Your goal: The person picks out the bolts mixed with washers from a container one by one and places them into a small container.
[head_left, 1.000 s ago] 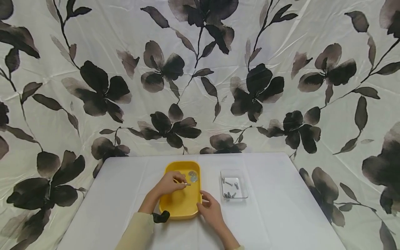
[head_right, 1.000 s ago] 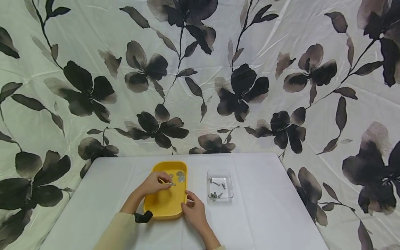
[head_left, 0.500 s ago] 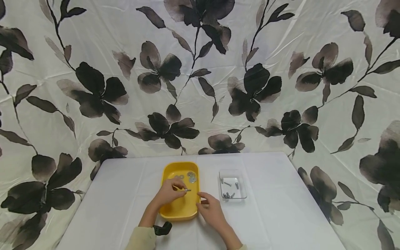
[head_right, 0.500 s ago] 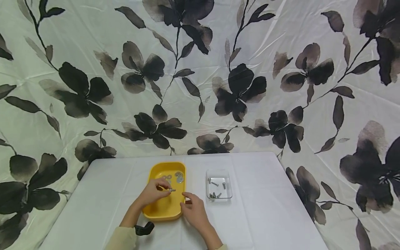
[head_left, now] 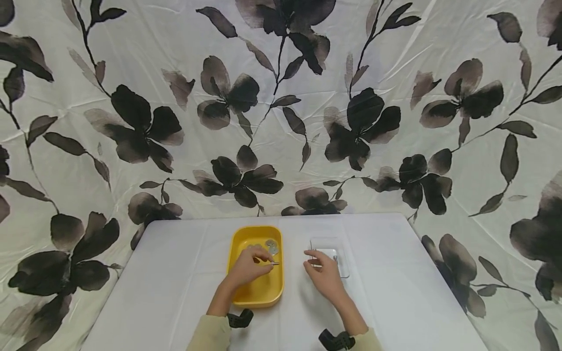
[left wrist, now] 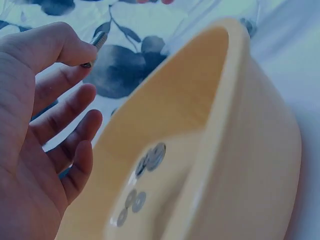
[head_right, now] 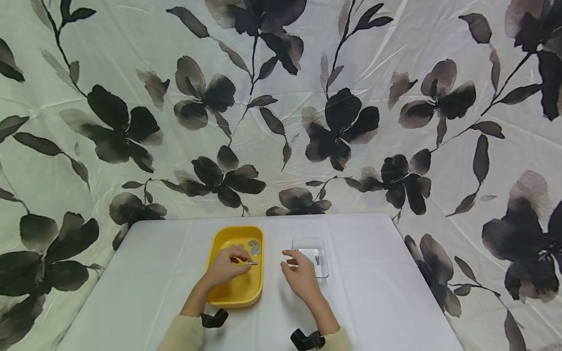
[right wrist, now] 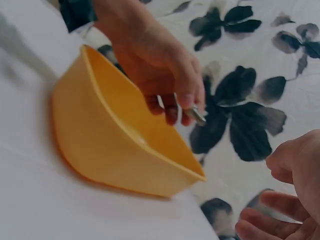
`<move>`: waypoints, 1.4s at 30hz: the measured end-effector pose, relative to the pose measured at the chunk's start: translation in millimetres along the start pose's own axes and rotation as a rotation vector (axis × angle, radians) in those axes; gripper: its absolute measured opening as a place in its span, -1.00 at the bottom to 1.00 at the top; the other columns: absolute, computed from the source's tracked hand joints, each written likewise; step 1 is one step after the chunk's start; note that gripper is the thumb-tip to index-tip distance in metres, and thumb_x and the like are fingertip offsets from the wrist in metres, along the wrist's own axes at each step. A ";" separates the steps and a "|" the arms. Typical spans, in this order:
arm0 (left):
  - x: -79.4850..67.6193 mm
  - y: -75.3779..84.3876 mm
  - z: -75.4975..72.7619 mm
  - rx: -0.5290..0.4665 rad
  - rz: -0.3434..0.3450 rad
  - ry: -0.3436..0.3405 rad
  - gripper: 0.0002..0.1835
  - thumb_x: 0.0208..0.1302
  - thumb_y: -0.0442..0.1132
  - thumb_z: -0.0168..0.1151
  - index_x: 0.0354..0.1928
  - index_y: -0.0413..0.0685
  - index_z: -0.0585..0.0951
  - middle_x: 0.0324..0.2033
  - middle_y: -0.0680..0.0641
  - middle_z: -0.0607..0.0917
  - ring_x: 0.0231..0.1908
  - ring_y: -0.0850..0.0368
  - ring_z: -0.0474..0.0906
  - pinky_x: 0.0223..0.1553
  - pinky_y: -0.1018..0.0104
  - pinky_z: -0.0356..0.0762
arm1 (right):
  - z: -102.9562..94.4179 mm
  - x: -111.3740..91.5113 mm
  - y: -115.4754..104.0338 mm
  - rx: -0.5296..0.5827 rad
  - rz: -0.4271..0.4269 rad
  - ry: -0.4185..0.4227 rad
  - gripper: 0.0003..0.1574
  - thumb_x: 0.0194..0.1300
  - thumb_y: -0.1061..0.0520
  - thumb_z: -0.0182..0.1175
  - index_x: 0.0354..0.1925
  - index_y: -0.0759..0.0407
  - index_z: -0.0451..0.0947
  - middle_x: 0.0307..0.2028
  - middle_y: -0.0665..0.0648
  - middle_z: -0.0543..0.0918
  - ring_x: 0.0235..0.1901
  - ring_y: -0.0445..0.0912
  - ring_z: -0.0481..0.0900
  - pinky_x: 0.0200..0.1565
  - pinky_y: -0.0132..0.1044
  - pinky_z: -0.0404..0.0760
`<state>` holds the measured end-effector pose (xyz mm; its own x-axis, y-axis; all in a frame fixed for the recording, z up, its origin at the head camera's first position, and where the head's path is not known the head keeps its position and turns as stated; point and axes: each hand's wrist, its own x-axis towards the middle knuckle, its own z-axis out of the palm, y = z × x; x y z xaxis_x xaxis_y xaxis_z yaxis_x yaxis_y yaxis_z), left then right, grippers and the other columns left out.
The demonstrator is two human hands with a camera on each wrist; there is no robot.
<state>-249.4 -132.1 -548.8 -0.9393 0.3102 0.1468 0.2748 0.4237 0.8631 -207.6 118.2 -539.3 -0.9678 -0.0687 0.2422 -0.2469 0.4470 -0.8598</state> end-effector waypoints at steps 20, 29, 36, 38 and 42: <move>29.6 26.4 37.0 -0.032 0.078 0.029 -0.93 0.08 -0.24 0.40 -0.36 0.08 0.74 -0.32 0.13 0.63 -0.22 0.00 0.52 -0.17 0.03 0.54 | -62.9 17.1 56.0 -0.139 0.101 0.196 -0.56 0.27 0.24 0.22 0.13 0.29 0.52 0.15 0.35 0.51 0.17 0.26 0.44 0.09 0.06 0.49; 45.7 32.4 59.7 -0.021 0.054 0.037 -0.91 0.11 -0.21 0.38 -0.31 0.07 0.75 -0.31 0.17 0.63 -0.22 0.16 0.53 -0.17 0.18 0.56 | -58.3 9.7 79.3 -0.046 0.243 0.188 -0.45 0.33 0.17 0.17 0.27 0.19 0.42 0.23 0.37 0.44 0.13 0.28 0.48 0.02 0.03 0.55; 59.3 35.8 74.5 -0.005 0.043 0.058 -0.92 0.10 -0.18 0.37 -0.33 0.09 0.76 -0.33 0.17 0.64 -0.22 0.14 0.54 -0.20 0.25 0.54 | -53.2 8.4 86.5 -0.023 0.276 0.177 -0.48 0.34 0.20 0.16 0.26 0.19 0.44 0.16 0.37 0.50 0.01 0.25 0.57 -0.09 -0.04 0.62; 63.8 36.3 77.9 -0.007 0.043 0.058 -0.93 0.10 -0.18 0.38 -0.35 0.09 0.76 -0.34 0.18 0.64 -0.23 0.14 0.54 -0.20 0.26 0.53 | -52.3 8.6 89.1 -0.037 0.277 0.168 -0.50 0.34 0.20 0.17 0.24 0.19 0.46 0.13 0.36 0.52 -0.01 0.22 0.59 -0.12 -0.07 0.63; 72.2 38.5 83.2 -0.013 0.049 0.044 -0.92 0.10 -0.18 0.38 -0.34 0.08 0.77 -0.34 0.16 0.64 -0.23 0.13 0.56 -0.20 0.27 0.54 | -52.9 9.1 93.6 -0.050 0.283 0.162 -0.51 0.33 0.18 0.17 0.23 0.16 0.48 0.12 0.32 0.55 -0.03 0.19 0.60 -0.17 -0.10 0.64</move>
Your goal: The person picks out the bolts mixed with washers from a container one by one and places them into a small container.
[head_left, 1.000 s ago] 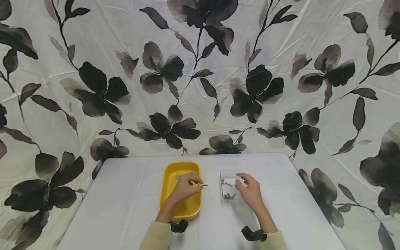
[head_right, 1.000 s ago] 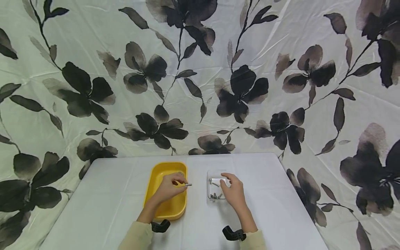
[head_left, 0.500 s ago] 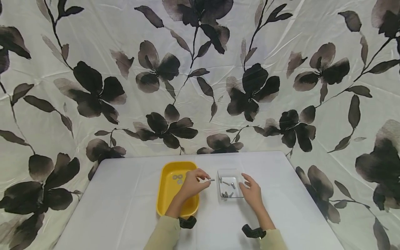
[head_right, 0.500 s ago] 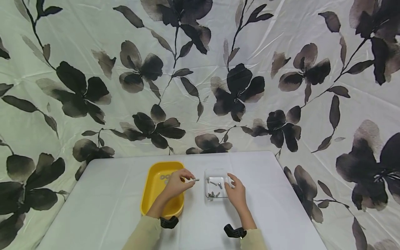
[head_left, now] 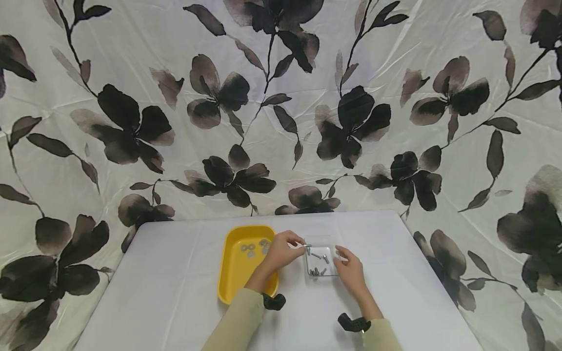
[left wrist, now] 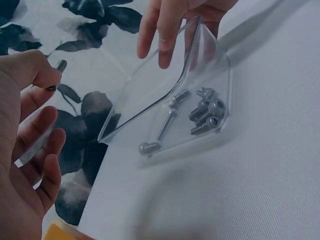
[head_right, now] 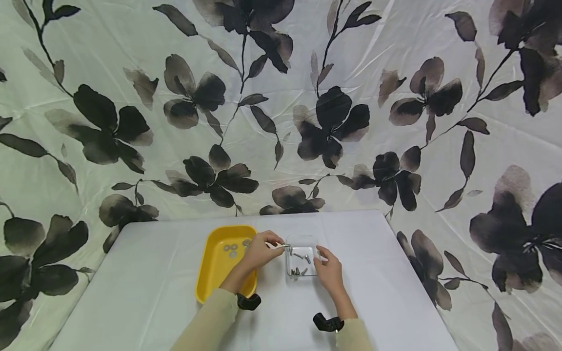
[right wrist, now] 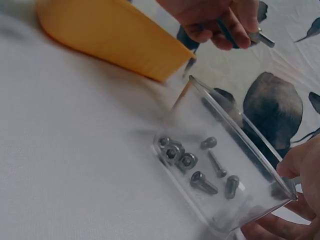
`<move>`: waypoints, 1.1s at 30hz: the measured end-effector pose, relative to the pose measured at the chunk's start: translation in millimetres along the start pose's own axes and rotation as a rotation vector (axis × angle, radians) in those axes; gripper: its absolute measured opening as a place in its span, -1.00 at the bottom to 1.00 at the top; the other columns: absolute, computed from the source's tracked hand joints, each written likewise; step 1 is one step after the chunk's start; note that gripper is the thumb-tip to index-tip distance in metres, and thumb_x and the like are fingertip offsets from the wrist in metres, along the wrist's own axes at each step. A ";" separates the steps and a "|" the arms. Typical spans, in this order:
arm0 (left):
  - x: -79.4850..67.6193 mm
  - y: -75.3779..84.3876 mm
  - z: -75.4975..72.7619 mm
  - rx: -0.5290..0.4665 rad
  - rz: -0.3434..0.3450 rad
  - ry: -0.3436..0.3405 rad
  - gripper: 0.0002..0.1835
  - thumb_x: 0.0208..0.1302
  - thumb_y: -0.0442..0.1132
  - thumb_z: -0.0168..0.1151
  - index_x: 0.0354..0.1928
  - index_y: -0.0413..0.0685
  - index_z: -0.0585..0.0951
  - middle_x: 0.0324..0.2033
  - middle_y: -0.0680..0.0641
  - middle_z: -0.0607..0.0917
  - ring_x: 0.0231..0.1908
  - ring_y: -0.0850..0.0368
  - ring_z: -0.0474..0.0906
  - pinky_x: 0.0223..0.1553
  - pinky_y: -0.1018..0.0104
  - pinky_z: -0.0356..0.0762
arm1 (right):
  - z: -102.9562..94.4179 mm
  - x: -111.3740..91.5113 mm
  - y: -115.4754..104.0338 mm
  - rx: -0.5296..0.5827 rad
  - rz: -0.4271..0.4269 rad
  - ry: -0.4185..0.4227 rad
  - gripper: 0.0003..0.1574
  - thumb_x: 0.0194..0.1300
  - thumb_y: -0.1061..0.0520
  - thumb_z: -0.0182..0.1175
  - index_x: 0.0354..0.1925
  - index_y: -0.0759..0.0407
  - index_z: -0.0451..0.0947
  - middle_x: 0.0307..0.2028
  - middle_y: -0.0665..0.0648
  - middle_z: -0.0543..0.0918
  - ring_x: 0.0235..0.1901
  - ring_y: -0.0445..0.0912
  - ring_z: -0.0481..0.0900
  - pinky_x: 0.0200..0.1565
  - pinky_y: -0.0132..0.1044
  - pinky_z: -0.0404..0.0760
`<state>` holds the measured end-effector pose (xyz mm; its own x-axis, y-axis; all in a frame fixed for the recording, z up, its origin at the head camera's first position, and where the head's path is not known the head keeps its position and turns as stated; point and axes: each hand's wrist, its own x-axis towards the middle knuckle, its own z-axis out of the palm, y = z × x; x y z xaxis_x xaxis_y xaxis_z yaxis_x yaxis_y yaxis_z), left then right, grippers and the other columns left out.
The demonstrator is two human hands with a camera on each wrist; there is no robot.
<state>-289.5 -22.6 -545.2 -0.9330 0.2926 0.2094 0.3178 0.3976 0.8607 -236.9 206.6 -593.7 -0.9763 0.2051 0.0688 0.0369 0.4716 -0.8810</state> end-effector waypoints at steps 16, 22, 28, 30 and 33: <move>18.1 1.5 22.6 -0.014 -0.028 0.013 -0.93 0.13 -0.20 0.36 -0.33 0.09 0.76 -0.28 0.12 0.63 -0.19 0.13 0.52 -0.16 0.28 0.52 | -6.2 -5.5 3.1 0.055 0.013 -0.044 -0.40 0.31 0.26 0.15 0.31 0.12 0.41 0.14 0.39 0.51 -0.25 0.03 0.66 -0.44 -0.31 0.63; 16.1 0.5 31.4 -0.018 -0.039 0.009 -0.92 0.13 -0.20 0.34 -0.33 0.10 0.75 -0.29 0.15 0.61 -0.19 0.12 0.51 -0.18 0.27 0.51 | -8.3 -12.4 5.2 0.086 0.035 -0.062 -0.41 0.30 0.27 0.17 0.30 0.13 0.42 0.12 0.37 0.54 -0.19 0.08 0.67 -0.37 -0.30 0.65; 11.8 -1.9 38.7 0.013 -0.055 0.006 -0.91 0.11 -0.18 0.35 -0.32 0.12 0.75 -0.29 0.18 0.61 -0.17 0.12 0.53 -0.19 0.31 0.52 | -6.6 -17.1 7.2 0.086 0.032 -0.049 -0.44 0.29 0.28 0.17 0.27 0.15 0.45 0.06 0.35 0.58 -0.17 0.08 0.67 -0.33 -0.30 0.65; 12.5 -1.1 39.6 0.021 -0.040 0.007 -0.91 0.10 -0.18 0.36 -0.32 0.12 0.75 -0.29 0.18 0.61 -0.17 0.14 0.54 -0.19 0.30 0.53 | -5.8 -16.5 7.1 0.075 0.024 -0.039 -0.44 0.29 0.28 0.17 0.26 0.15 0.45 0.05 0.35 0.58 -0.18 0.08 0.68 -0.32 -0.29 0.65; 14.4 0.0 41.2 0.033 -0.032 0.012 -0.91 0.10 -0.18 0.36 -0.33 0.14 0.75 -0.29 0.19 0.61 -0.17 0.16 0.53 -0.18 0.30 0.52 | -5.8 -15.8 6.6 0.078 0.035 -0.036 -0.43 0.29 0.26 0.17 0.27 0.13 0.45 0.05 0.33 0.59 -0.19 0.06 0.68 -0.31 -0.29 0.66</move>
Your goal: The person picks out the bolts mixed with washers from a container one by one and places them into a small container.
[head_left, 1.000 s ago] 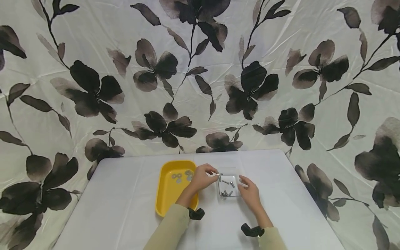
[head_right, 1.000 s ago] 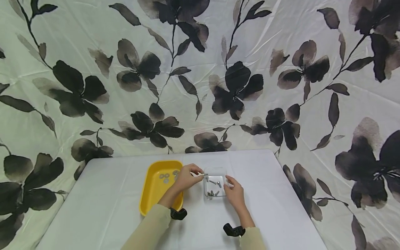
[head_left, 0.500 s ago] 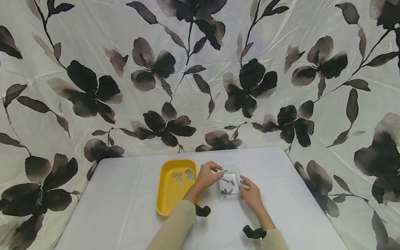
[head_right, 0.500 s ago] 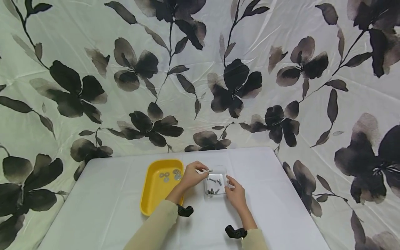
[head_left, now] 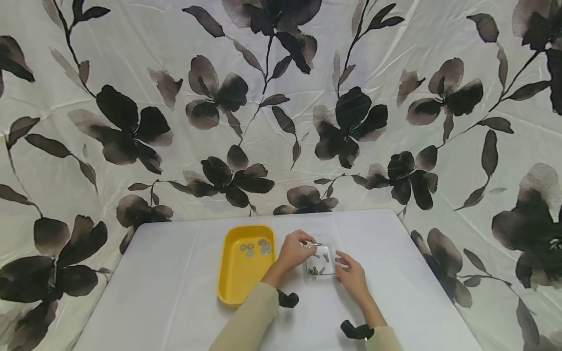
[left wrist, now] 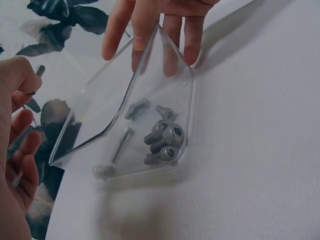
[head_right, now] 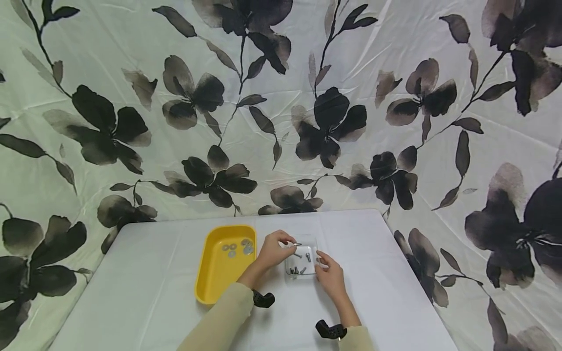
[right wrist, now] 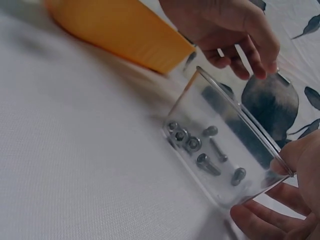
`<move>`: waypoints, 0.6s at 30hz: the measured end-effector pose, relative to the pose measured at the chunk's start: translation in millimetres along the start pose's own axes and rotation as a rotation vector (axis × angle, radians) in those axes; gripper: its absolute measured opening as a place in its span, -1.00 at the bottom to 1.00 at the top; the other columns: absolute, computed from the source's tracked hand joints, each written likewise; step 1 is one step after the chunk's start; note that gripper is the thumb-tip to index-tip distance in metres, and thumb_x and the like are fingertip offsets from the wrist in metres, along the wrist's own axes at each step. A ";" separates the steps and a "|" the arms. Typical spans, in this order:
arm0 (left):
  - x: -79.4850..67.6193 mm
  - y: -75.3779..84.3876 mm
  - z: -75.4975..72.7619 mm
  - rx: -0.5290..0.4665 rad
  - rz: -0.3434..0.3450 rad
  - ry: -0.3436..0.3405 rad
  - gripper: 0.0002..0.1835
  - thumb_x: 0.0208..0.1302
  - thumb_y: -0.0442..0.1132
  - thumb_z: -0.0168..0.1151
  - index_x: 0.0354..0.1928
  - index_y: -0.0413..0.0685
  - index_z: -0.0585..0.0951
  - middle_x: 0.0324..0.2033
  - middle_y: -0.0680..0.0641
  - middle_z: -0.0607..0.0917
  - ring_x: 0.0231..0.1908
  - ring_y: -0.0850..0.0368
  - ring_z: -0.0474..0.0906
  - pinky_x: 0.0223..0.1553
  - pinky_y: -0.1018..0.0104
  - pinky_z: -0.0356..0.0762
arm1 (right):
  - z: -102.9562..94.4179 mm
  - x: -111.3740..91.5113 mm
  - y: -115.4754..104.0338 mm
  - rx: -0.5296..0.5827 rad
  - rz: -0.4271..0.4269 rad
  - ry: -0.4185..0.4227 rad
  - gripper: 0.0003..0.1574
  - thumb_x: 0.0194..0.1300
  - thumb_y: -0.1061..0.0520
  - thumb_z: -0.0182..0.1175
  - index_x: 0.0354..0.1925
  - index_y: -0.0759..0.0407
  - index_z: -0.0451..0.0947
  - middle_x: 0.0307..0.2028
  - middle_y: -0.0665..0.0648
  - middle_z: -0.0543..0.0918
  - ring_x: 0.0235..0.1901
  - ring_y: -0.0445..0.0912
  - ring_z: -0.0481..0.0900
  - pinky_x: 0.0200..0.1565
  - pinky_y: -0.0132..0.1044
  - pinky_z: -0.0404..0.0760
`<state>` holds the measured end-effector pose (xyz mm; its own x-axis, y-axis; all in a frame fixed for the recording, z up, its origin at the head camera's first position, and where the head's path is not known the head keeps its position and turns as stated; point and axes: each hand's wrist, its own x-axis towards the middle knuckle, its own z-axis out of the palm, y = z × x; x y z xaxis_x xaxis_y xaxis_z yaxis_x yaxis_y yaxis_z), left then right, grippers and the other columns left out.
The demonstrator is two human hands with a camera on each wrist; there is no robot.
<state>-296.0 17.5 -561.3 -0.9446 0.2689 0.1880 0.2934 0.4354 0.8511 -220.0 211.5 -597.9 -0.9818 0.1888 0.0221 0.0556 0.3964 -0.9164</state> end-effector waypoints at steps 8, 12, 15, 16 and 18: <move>5.6 8.0 7.5 0.042 0.040 -0.008 -0.90 0.09 -0.13 0.37 -0.31 0.17 0.76 -0.27 0.20 0.60 -0.17 0.20 0.50 -0.17 0.28 0.50 | -1.4 -0.2 1.9 0.015 -0.003 0.001 -0.44 0.30 0.27 0.16 0.27 0.14 0.44 0.06 0.35 0.58 -0.15 0.10 0.67 -0.30 -0.28 0.66; 7.1 13.6 7.8 0.054 0.023 -0.004 -0.90 0.10 -0.12 0.37 -0.32 0.19 0.76 -0.27 0.22 0.59 -0.15 0.19 0.50 -0.15 0.25 0.51 | -1.7 1.4 0.2 0.023 0.002 -0.011 -0.44 0.30 0.27 0.17 0.27 0.12 0.44 0.07 0.34 0.58 -0.14 0.10 0.67 -0.30 -0.29 0.66; 8.4 16.4 7.2 0.042 0.002 0.009 -0.91 0.10 -0.13 0.38 -0.32 0.20 0.76 -0.26 0.22 0.60 -0.13 0.16 0.51 -0.13 0.23 0.53 | -1.3 4.8 -2.3 0.030 -0.006 -0.016 -0.43 0.31 0.26 0.17 0.28 0.11 0.44 0.08 0.34 0.57 -0.14 0.10 0.67 -0.29 -0.29 0.66; 8.7 16.1 7.2 0.034 -0.003 0.010 -0.91 0.11 -0.13 0.38 -0.32 0.20 0.76 -0.26 0.21 0.60 -0.12 0.16 0.52 -0.12 0.23 0.53 | -0.9 5.7 -3.2 0.032 -0.010 -0.018 -0.43 0.31 0.26 0.17 0.28 0.11 0.44 0.08 0.34 0.57 -0.14 0.10 0.67 -0.29 -0.29 0.66; 8.6 14.0 7.5 0.016 -0.010 0.008 -0.90 0.11 -0.12 0.39 -0.29 0.19 0.76 -0.24 0.21 0.60 -0.11 0.15 0.52 -0.13 0.24 0.53 | 0.3 7.1 -3.8 0.029 -0.017 -0.023 -0.43 0.31 0.25 0.17 0.28 0.11 0.44 0.08 0.35 0.57 -0.13 0.10 0.67 -0.28 -0.29 0.66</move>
<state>-298.9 32.3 -551.4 -0.9486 0.2578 0.1836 0.2863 0.4520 0.8448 -227.2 211.1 -594.4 -0.9865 0.1611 0.0287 0.0340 0.3735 -0.9270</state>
